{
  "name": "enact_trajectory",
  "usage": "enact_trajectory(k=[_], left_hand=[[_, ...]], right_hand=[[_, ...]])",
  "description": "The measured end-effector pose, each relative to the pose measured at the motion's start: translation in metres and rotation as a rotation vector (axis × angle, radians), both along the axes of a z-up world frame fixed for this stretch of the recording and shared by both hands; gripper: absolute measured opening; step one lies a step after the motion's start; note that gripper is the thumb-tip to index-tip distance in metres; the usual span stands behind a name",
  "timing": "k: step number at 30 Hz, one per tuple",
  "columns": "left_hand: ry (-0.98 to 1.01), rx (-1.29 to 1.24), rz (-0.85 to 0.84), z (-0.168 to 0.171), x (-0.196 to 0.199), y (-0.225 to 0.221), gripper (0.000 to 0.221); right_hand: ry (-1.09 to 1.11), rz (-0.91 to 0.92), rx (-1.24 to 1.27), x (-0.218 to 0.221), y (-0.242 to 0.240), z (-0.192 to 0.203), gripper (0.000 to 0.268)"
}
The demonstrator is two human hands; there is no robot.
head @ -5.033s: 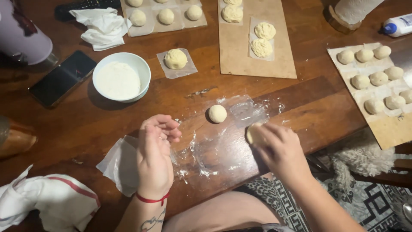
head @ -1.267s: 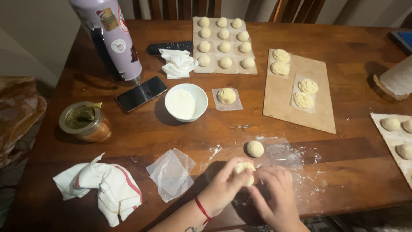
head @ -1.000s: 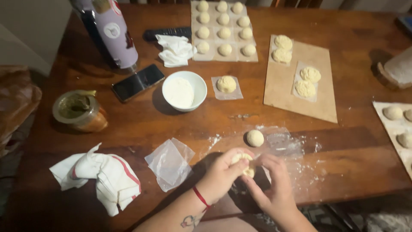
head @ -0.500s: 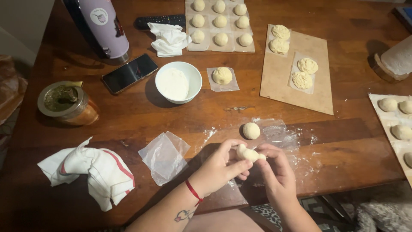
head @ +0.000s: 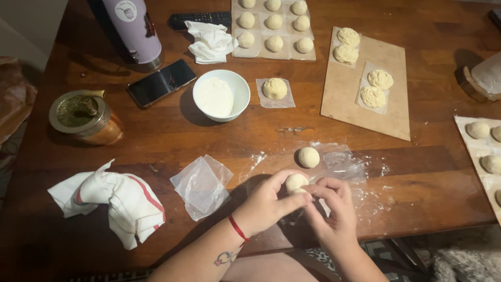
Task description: Shaping small portions of dough into balls and placing them on parchment paper
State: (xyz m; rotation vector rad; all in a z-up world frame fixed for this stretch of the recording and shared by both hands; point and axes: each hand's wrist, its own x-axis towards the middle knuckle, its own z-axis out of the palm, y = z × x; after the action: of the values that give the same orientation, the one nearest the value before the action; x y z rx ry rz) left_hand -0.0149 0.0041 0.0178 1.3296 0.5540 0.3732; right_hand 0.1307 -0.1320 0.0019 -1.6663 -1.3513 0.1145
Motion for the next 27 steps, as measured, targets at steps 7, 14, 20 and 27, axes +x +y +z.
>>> enact_trajectory(k=[7, 14, 20, 27], left_hand=[[-0.189, -0.21, -0.004, -0.016, 0.004, -0.002, 0.027], [-0.176, -0.08, -0.053, -0.013, 0.001, 0.0, 0.04], [-0.137, 0.022, -0.004, -0.024, 0.006, -0.003, 0.024], [-0.21, 0.219, 0.015, -0.01, -0.002, 0.004, 0.04]], right_hand=[[-0.117, 0.131, 0.036, -0.007, 0.004, 0.016, 0.051], [-0.183, 0.066, 0.022, -0.006, 0.004, 0.019, 0.026], [-0.054, 0.039, 0.064, -0.015, 0.004, 0.018, 0.04], [-0.103, 0.213, 0.017, -0.006, 0.003, 0.025, 0.035]])
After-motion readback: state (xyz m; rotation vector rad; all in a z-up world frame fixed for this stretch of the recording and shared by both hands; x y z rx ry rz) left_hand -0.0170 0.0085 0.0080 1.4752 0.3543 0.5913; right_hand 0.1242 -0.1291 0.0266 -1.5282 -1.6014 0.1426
